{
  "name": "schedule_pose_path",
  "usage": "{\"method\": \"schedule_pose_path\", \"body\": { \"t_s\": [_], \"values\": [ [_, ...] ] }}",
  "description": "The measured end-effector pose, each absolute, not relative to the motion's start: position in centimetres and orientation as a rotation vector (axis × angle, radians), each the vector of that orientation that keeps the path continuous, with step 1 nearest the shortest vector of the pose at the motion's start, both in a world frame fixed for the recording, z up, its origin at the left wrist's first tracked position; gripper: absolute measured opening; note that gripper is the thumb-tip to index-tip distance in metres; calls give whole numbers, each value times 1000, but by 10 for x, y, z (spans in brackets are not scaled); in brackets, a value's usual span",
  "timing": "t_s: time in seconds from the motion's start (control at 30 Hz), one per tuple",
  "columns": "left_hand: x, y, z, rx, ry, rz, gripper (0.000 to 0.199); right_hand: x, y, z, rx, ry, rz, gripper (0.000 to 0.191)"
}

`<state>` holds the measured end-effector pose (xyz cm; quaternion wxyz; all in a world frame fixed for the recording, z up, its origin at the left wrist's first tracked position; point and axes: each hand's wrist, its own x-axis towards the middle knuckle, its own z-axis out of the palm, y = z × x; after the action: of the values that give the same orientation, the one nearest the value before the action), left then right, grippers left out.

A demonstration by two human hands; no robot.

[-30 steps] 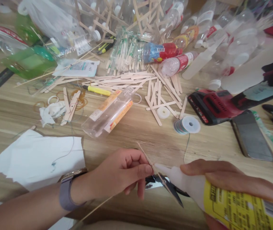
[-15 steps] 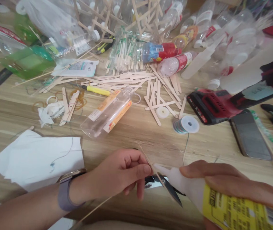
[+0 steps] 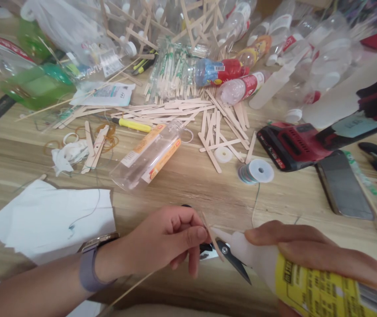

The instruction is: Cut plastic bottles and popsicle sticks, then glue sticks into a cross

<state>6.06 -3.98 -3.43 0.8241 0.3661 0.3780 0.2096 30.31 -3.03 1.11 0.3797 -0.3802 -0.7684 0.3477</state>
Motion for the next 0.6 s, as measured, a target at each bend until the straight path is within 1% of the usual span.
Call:
{"method": "schedule_pose_path", "body": {
  "t_s": [0.27, 0.47, 0.6],
  "values": [
    [60, -41, -36, 777, 819, 416, 44, 309, -33, 7, -909, -2040, 916, 41],
    [60, -41, -35, 748, 824, 423, 39, 312, -30, 9, -833, -2029, 1053, 51],
    [60, -41, -38, 791, 794, 452, 41, 307, -34, 10, -851, -1970, 1040, 48]
  ]
}}
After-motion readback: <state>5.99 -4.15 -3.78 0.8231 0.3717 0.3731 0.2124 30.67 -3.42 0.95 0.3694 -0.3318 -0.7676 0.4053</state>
